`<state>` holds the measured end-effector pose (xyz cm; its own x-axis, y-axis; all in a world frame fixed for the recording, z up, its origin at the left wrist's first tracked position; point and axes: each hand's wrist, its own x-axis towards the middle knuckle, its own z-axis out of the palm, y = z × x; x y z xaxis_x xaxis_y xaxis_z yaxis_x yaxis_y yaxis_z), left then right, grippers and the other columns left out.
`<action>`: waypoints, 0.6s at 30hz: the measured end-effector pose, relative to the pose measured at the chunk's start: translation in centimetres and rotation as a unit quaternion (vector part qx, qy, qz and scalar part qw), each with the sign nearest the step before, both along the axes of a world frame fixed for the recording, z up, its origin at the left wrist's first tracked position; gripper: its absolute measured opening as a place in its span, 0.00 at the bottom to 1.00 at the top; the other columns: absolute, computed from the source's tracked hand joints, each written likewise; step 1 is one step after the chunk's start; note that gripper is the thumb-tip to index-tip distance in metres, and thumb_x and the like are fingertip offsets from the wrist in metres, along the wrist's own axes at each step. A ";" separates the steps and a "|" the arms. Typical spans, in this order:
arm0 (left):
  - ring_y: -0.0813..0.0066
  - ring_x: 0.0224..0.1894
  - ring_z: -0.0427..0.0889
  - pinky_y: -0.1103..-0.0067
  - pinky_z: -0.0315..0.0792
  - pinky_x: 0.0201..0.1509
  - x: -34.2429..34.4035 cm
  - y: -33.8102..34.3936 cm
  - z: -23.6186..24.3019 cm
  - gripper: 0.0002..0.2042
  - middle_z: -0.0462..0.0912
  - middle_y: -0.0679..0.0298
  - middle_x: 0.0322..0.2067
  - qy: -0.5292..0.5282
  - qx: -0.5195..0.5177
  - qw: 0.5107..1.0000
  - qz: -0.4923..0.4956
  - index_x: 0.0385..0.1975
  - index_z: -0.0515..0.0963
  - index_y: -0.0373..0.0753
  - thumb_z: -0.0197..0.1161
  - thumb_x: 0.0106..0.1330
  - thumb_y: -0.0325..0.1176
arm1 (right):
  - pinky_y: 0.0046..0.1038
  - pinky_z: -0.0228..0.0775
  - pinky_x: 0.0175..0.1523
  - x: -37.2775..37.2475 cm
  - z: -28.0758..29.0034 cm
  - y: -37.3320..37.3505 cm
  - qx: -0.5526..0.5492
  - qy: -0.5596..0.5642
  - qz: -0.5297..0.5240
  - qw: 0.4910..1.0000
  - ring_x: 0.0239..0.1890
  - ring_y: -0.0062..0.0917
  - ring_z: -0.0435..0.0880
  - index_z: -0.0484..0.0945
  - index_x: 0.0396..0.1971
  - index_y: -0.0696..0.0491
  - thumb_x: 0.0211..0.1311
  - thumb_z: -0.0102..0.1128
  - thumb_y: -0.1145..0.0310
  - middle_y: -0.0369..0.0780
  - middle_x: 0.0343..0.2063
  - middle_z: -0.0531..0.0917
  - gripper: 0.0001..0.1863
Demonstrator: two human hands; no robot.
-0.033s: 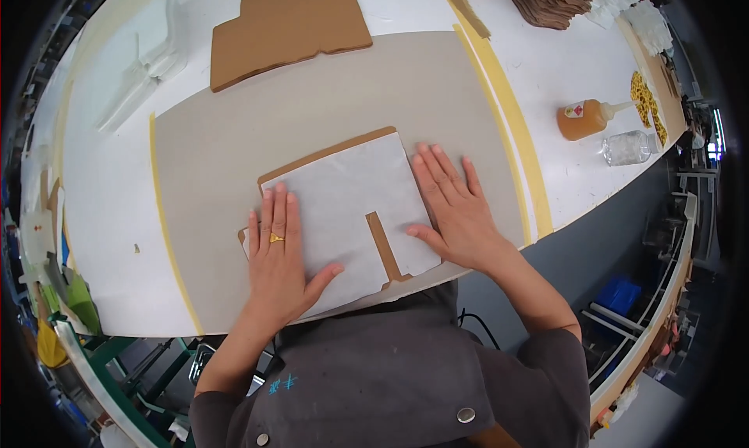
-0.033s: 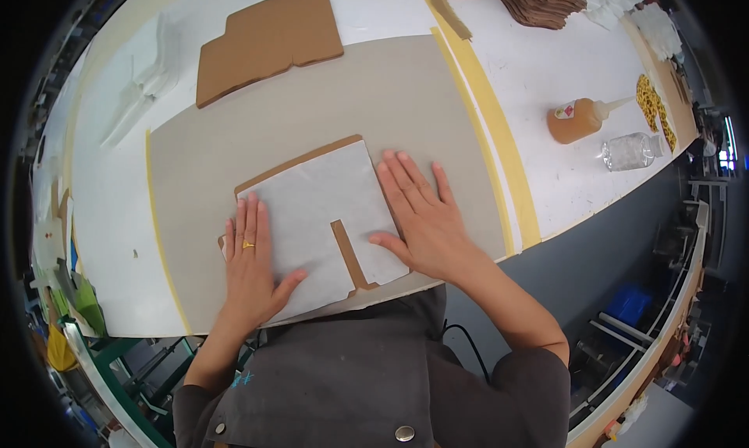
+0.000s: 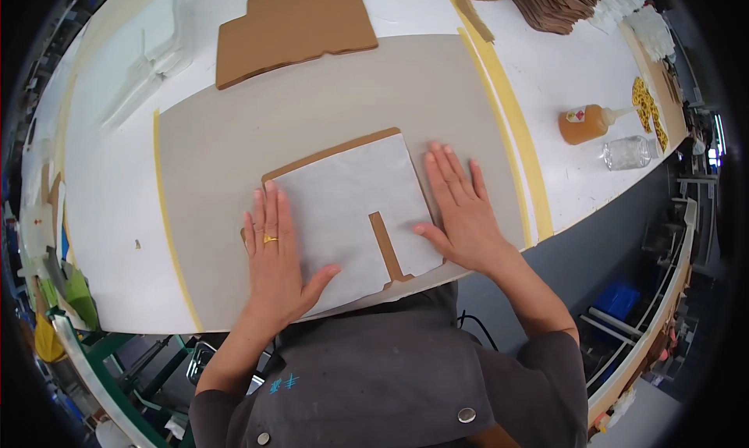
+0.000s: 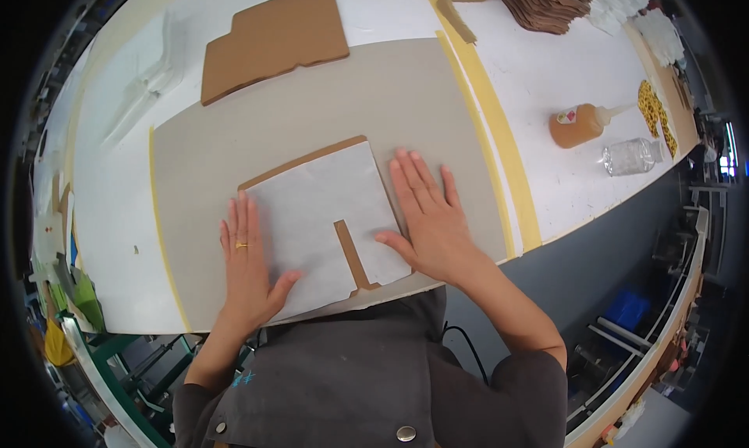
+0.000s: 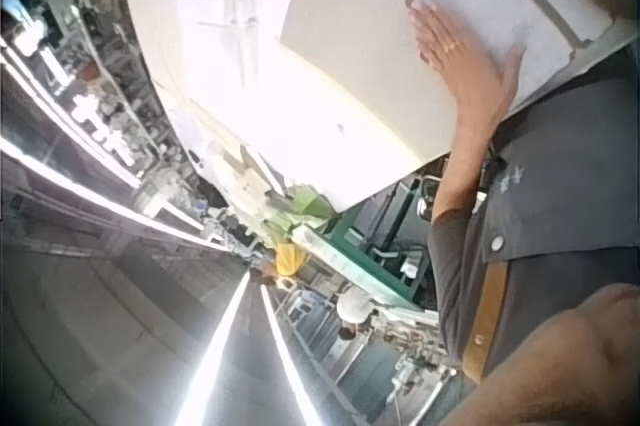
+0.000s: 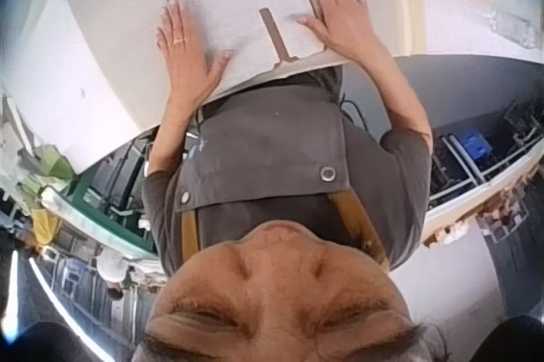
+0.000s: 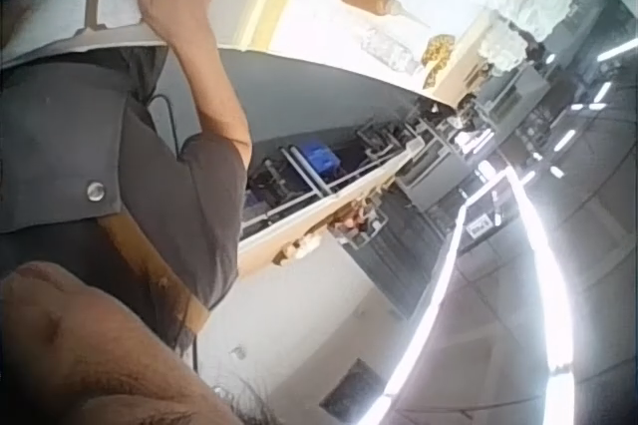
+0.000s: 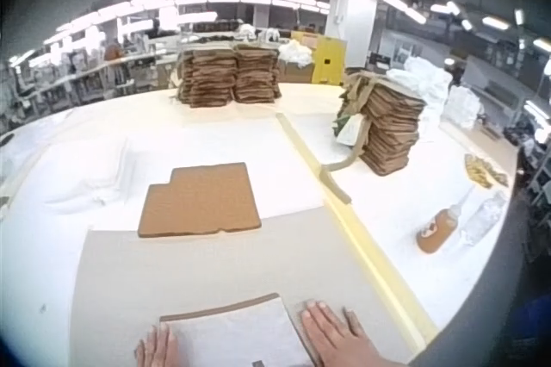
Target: Applying glue to leather pieces and attaching protective paper linings in a workshop.
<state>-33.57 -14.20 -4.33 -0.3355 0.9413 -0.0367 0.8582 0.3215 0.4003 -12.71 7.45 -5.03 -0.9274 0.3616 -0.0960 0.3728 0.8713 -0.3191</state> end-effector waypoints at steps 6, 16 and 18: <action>0.38 0.76 0.35 0.47 0.27 0.73 0.8 -3.3 -1.6 0.48 0.40 0.38 0.74 -0.031 -0.002 0.996 0.082 0.72 0.42 0.26 0.52 0.68 0.61 | 0.55 0.24 0.75 1.0 0.9 -2.7 0.028 -0.066 0.003 0.997 0.77 0.43 0.43 0.45 0.74 0.60 0.66 0.45 0.36 0.49 0.75 0.49 0.50; 0.38 0.76 0.34 0.47 0.31 0.74 3.0 -8.0 -1.0 0.52 0.37 0.38 0.74 -0.021 -0.023 0.990 0.136 0.73 0.40 0.26 0.51 0.66 0.65 | 0.58 0.25 0.74 3.7 0.1 -4.6 0.047 -0.032 0.039 0.998 0.77 0.47 0.44 0.45 0.74 0.60 0.64 0.37 0.28 0.52 0.74 0.49 0.54; 0.38 0.76 0.34 0.48 0.31 0.74 2.6 -8.8 -1.3 0.51 0.37 0.38 0.74 0.011 0.028 0.990 0.140 0.73 0.40 0.26 0.51 0.66 0.65 | 0.59 0.24 0.74 4.5 0.1 -4.7 0.058 0.087 -0.018 0.994 0.77 0.48 0.45 0.45 0.74 0.60 0.64 0.38 0.29 0.54 0.73 0.52 0.54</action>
<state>-31.00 -23.01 -5.61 -0.5839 0.8115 0.0219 0.7466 0.5263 0.4069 -8.25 2.70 -4.97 -0.9127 0.3939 0.1084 0.3521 0.8930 -0.2803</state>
